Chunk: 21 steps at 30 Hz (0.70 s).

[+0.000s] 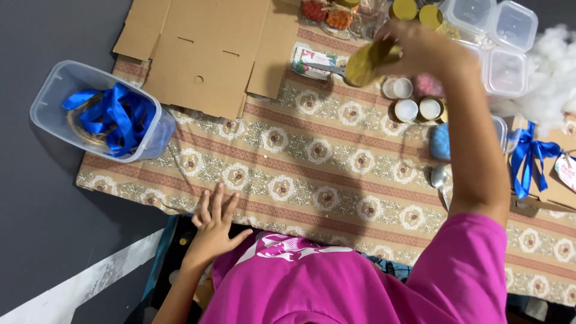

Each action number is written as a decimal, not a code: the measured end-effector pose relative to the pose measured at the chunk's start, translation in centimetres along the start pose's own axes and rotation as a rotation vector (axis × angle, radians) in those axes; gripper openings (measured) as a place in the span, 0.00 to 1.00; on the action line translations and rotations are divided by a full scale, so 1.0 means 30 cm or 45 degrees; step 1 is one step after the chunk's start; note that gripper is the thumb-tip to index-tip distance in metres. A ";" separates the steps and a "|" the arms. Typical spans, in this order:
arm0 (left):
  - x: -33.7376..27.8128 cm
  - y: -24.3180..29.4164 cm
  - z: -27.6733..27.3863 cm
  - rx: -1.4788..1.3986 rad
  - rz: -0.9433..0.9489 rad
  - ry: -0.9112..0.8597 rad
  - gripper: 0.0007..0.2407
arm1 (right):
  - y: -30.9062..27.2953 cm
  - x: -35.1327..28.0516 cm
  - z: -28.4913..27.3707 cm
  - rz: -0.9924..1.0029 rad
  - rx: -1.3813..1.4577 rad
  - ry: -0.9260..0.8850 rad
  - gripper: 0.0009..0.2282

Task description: The person ties twine around the neck of several small glass jars filled with colorful beads. They handle jars containing red, orange, yellow, and blue beads, securing the twine with a knot before placing each jar back on the table.

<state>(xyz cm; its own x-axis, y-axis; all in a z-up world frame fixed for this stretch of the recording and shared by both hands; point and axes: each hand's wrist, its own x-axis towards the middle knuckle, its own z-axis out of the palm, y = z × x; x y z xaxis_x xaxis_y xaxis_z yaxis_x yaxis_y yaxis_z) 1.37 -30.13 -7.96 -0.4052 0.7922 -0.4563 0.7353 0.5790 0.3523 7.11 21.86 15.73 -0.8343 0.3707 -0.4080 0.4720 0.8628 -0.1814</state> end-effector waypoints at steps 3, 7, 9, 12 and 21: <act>0.001 -0.033 0.045 0.070 0.074 0.134 0.45 | 0.155 0.177 -0.064 0.071 -0.088 0.104 0.31; 0.008 -0.018 0.015 0.040 0.017 0.069 0.44 | 0.222 0.327 -0.077 -0.070 -0.033 0.196 0.24; 0.009 0.010 -0.036 0.012 -0.109 -0.205 0.42 | 0.218 0.377 -0.075 0.004 -0.043 0.203 0.27; 0.007 0.048 -0.102 -0.049 -0.197 -0.330 0.39 | 0.291 0.500 -0.039 0.008 -0.074 0.230 0.29; 0.023 0.002 -0.037 -0.072 -0.158 -0.272 0.37 | 0.264 0.583 0.042 0.214 -0.123 0.133 0.40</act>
<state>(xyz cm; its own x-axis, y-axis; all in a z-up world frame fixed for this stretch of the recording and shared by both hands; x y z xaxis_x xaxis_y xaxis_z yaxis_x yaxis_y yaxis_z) 0.52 -29.35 -7.34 -0.3620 0.6594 -0.6589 0.6533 0.6837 0.3253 -3.37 34.75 6.04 -0.7734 0.5415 -0.3294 0.5819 0.8127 -0.0302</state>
